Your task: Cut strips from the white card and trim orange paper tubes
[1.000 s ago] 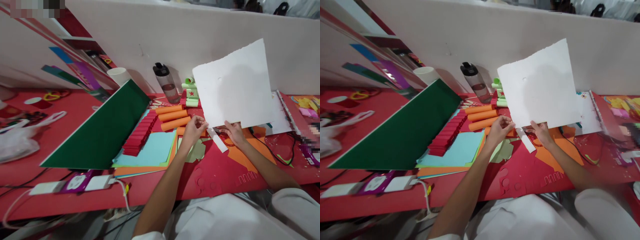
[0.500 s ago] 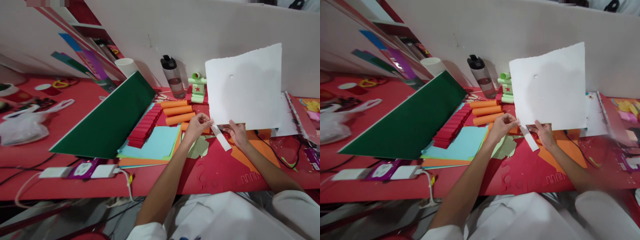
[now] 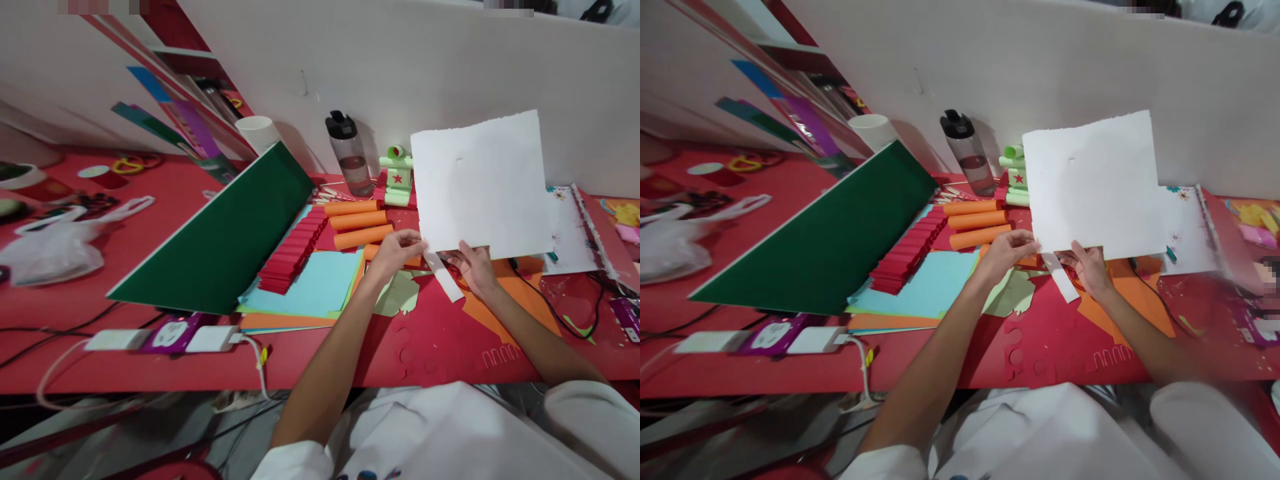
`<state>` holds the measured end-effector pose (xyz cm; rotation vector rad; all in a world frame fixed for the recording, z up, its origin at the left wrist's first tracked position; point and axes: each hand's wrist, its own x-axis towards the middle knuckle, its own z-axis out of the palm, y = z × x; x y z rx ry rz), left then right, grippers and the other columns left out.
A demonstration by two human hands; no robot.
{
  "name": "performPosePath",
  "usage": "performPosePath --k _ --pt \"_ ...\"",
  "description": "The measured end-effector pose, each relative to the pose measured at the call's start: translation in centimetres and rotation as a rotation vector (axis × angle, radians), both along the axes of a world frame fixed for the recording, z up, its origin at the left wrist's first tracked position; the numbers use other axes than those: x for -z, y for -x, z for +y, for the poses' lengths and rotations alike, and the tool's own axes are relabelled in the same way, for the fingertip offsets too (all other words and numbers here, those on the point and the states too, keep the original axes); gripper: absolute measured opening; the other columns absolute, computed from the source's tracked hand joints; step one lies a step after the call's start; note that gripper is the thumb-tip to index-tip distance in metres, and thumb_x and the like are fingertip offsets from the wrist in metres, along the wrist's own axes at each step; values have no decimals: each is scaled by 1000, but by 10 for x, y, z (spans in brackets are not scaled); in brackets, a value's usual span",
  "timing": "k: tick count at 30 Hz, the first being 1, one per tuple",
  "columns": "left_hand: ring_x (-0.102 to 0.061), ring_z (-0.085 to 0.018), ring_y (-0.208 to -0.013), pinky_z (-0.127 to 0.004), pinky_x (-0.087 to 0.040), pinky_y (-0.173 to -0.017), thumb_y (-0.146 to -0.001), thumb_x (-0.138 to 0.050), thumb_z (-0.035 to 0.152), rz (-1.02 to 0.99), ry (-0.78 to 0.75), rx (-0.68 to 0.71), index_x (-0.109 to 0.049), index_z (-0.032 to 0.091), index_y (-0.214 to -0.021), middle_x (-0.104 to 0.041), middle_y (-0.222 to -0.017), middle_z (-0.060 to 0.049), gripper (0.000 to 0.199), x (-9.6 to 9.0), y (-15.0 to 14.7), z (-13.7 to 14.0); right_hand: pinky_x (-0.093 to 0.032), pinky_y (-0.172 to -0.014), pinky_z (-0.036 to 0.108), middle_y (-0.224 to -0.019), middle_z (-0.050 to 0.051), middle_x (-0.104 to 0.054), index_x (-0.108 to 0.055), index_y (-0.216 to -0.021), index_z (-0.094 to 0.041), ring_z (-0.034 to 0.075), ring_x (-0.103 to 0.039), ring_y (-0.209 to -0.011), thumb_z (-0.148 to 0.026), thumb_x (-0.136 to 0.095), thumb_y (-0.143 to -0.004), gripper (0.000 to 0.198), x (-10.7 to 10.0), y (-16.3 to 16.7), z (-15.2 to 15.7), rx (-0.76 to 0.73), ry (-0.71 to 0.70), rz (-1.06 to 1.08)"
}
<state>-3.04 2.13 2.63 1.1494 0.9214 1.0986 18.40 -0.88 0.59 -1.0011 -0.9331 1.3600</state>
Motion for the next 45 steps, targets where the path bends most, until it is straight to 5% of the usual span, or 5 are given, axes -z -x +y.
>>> performPosePath --k 14,18,22,45 --pt "-65 -15 -80 -30 -56 -77 -68 -92 35 -59 -7 -17 -68 19 -94 -67 -87 -1 39 9 -5 0 -64 -67 25 -90 6 -82 -71 -92 -20 21 -82 -80 -53 -96 -72 46 -2 2 0 31 8 111" --pt "-66 -16 -88 -29 -55 -79 -77 -86 31 -4 -178 -83 -62 23 -108 -67 -92 0 40 4 -10 -4 -63 -64 21 -86 3 -82 -72 -87 -20 18 -81 -78 -51 -101 -65 48 -6 3 0 39 22 184" --pt "-66 -17 -90 -29 -54 -83 -85 -78 33 111 -343 -90 -66 21 -102 -68 -97 -3 24 0 -13 -7 -63 -62 20 -87 3 -83 -71 -88 -21 18 -82 -78 -48 -102 -65 48 -7 3 0 53 15 216" --pt "-66 -16 -89 -29 -53 -83 -81 -82 37 43 -276 -101 -63 21 -96 -68 -100 -2 29 2 -15 -8 -65 -62 22 -87 4 -83 -69 -91 -20 20 -83 -79 -45 -99 -70 45 -6 3 1 50 -15 206"
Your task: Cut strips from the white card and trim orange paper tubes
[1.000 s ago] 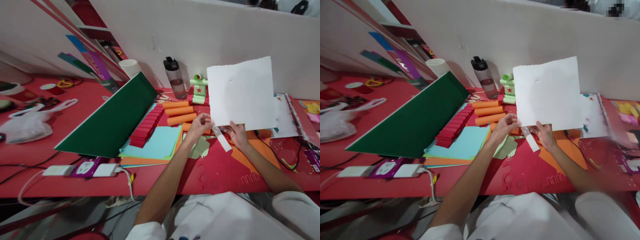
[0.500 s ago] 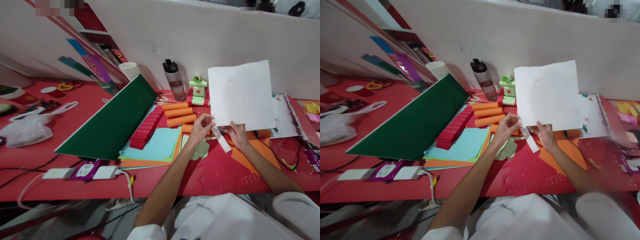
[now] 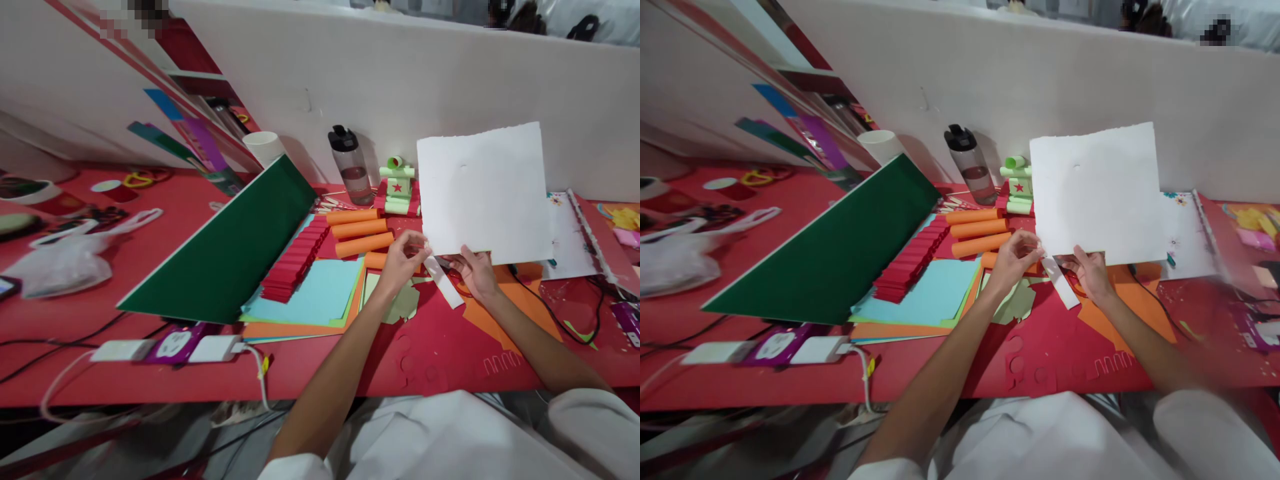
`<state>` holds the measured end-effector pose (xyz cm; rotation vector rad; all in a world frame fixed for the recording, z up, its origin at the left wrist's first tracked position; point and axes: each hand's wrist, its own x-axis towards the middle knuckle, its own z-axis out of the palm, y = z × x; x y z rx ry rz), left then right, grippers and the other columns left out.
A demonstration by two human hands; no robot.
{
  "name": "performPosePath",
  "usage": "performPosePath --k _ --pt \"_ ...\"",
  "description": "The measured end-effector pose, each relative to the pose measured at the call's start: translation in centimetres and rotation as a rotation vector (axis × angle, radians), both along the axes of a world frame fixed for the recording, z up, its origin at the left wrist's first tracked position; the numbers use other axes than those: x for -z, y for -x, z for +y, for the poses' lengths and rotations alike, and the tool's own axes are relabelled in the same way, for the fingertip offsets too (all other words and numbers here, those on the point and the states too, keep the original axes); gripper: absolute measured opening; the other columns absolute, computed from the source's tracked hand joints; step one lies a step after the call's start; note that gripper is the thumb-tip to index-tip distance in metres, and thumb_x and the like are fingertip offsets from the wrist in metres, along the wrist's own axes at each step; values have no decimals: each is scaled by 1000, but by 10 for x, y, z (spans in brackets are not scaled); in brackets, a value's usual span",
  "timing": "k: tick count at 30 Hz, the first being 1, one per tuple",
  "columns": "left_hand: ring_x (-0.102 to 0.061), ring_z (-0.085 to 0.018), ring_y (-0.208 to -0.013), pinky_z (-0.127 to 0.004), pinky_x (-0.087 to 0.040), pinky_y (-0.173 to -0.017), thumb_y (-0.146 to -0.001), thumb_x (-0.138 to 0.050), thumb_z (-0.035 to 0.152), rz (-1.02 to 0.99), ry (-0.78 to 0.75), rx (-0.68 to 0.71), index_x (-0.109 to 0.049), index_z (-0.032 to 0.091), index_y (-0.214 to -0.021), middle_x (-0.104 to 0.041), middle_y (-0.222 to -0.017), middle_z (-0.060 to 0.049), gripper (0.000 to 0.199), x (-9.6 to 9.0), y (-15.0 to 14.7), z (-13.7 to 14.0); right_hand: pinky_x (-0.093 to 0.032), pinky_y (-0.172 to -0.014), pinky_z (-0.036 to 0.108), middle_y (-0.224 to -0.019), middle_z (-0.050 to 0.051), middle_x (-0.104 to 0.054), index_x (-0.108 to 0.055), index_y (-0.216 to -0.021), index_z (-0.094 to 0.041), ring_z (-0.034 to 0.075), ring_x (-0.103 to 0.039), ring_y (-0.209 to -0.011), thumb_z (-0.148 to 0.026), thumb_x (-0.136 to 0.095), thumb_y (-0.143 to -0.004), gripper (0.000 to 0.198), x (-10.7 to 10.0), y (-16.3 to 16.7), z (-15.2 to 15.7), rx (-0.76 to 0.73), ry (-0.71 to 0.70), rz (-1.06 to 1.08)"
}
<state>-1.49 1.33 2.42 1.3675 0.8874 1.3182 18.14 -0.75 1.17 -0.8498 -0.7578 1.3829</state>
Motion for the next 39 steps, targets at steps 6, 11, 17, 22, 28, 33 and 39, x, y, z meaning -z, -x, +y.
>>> performPosePath --k 6,11,17,22,28,33,39 --pt "-65 -16 -84 -30 -55 -80 -69 -91 35 -107 160 7 -57 22 -101 -65 -90 0 49 2 0 3 -65 -62 24 -87 5 -83 -69 -92 -20 22 -83 -80 -45 -100 -69 45 -1 -1 1 -8 4 -3" --pt "-65 -15 -83 -29 -56 -81 -66 -92 33 -107 244 40 -65 19 -96 -67 -90 -1 43 1 4 3 -65 -62 24 -88 6 -84 -70 -92 -20 22 -83 -79 -48 -100 -66 49 -1 -1 1 -12 13 0" --pt "-68 -16 -88 -30 -57 -83 -67 -92 32 -96 238 51 -71 18 -95 -71 -91 -3 38 2 7 5 -65 -63 23 -90 7 -84 -70 -92 -20 21 -83 -80 -50 -100 -67 49 -1 -1 1 -12 22 -29" --pt "-71 -17 -85 -32 -59 -86 -73 -91 41 -83 230 115 -73 17 -94 -76 -91 -5 36 7 9 6 -65 -63 25 -89 6 -83 -69 -93 -21 22 -83 -81 -50 -98 -69 47 0 -2 1 -12 21 -46" --pt "-74 -18 -80 -38 -63 -88 -70 -94 48 -127 294 168 -73 19 -93 -79 -86 -4 43 8 10 7 -64 -63 23 -87 4 -83 -71 -93 -21 21 -82 -80 -50 -99 -68 48 -2 -3 1 -28 20 -41" --pt "-75 -19 -80 -41 -64 -91 -67 -96 49 -90 310 210 -76 18 -88 -78 -84 -5 43 4 10 6 -64 -62 25 -88 3 -83 -69 -98 -23 21 -82 -79 -47 -98 -70 47 -3 -4 0 -34 27 -51" --pt "-77 -20 -80 -41 -65 -92 -70 -95 50 -75 309 246 -77 17 -88 -79 -86 -6 42 0 14 4 -64 -62 25 -90 3 -83 -70 -101 -24 21 -82 -78 -45 -96 -72 45 -5 -4 0 -45 25 -80"
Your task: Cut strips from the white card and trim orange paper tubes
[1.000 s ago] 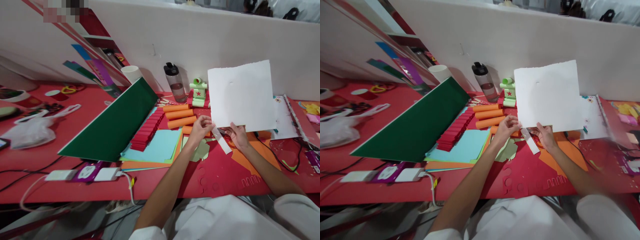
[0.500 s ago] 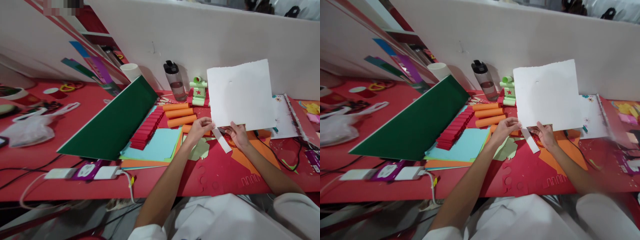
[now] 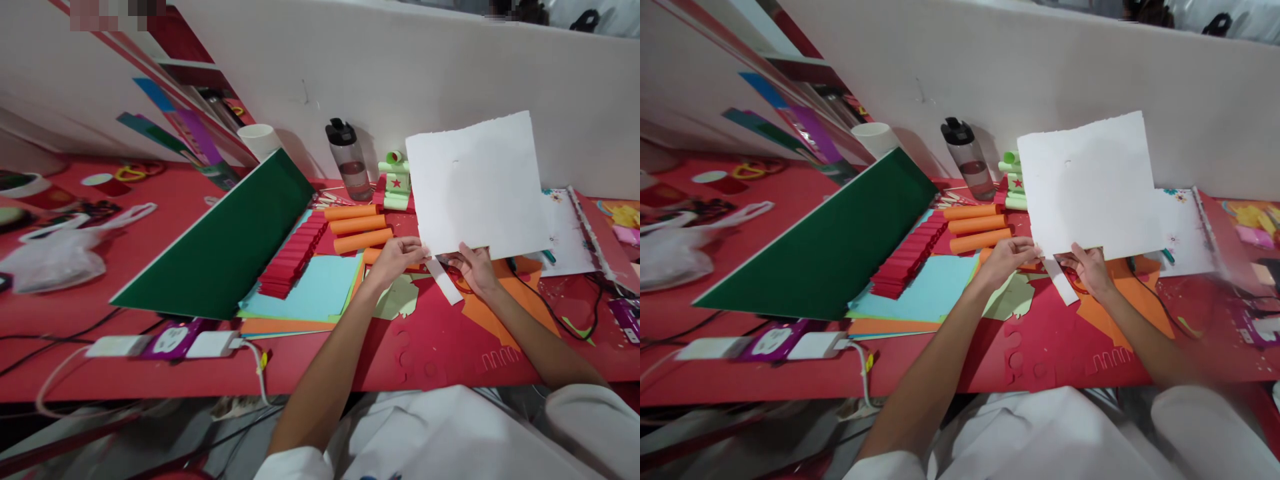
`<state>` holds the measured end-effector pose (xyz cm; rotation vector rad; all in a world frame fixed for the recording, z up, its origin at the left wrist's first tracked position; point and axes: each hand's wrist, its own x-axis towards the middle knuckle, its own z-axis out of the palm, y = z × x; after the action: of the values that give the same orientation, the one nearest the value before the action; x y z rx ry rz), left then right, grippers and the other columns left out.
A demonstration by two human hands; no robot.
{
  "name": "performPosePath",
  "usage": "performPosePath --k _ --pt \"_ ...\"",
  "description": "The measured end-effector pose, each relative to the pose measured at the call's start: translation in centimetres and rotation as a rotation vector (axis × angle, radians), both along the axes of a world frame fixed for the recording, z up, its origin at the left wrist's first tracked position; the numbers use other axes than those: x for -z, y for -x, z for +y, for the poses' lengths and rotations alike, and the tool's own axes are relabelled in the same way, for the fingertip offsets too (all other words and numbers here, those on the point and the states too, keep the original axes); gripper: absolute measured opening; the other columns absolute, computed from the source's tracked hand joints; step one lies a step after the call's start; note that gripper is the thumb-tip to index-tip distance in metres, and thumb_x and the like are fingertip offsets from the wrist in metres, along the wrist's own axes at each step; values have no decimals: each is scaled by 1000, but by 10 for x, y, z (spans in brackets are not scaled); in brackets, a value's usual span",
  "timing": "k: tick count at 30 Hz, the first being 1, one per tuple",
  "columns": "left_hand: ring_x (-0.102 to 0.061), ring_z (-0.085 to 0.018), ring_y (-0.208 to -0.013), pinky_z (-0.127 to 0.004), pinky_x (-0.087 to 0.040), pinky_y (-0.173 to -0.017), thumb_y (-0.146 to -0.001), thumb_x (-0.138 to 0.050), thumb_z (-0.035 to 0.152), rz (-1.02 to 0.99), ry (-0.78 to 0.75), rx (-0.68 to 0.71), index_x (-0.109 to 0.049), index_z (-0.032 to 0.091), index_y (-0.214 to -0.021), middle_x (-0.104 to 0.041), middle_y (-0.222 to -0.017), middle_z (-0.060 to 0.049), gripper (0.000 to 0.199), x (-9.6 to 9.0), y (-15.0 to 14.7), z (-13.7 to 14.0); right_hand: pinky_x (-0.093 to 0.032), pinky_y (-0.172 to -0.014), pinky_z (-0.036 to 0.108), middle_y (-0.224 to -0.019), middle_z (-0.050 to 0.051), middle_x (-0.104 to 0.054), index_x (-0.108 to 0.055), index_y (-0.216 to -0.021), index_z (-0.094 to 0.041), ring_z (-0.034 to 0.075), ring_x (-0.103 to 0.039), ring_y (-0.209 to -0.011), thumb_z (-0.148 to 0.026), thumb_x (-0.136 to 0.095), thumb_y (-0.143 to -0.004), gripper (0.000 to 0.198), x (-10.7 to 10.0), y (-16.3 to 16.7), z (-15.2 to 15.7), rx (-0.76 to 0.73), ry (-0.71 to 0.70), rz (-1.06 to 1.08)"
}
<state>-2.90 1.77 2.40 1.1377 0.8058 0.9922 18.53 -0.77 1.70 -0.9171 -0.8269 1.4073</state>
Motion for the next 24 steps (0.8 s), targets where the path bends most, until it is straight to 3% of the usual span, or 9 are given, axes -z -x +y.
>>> performPosePath --k 8,12,16,19,22,24 --pt "-77 -19 -76 -41 -65 -90 -70 -94 55 -32 -22 10 -70 19 -86 -75 -77 -2 46 1 -4 -3 -64 -62 25 -86 2 -81 -70 -94 -22 21 -82 -77 -49 -97 -71 44 -1 -2 2 -17 -19 -20" --pt "-77 -20 -78 -39 -65 -88 -72 -93 53 -39 -34 -22 -71 19 -88 -77 -81 -3 44 -2 -4 -3 -66 -69 28 -98 6 -83 -75 -101 -21 22 -82 -86 -47 -95 -74 42 -8 -7 -2 -106 -75 -126" --pt "-78 -21 -80 -38 -66 -85 -67 -96 50 -67 -9 -109 -71 19 -87 -78 -83 -4 45 -12 5 0 -66 -90 35 -122 10 -81 -80 -112 -24 25 -77 -112 -31 -93 -78 38 -23 -25 -5 -273 -142 -343" --pt "-78 -20 -79 -36 -65 -83 -61 -98 50 -115 7 -228 -68 20 -85 -76 -81 -1 49 -18 14 3 -63 -93 37 -116 9 -82 -84 -107 -24 25 -77 -110 -25 -90 -77 30 -34 -49 4 -340 -203 -615" --pt "-78 -19 -79 -36 -65 -85 -61 -97 49 -158 2 -309 -67 21 -88 -74 -81 0 49 -21 19 5 -61 -90 37 -111 8 -83 -84 -104 -23 26 -77 -103 -26 -77 -87 18 -38 -76 22 -179 -249 -880" --pt "-78 -19 -80 -38 -64 -88 -62 -98 47 -180 -6 -336 -66 21 -88 -73 -80 1 49 -20 21 6 -60 -90 38 -112 8 -83 -83 -107 -22 27 -77 -101 -25 -69 -92 21 -38 -90 36 -91 -273 -1076"
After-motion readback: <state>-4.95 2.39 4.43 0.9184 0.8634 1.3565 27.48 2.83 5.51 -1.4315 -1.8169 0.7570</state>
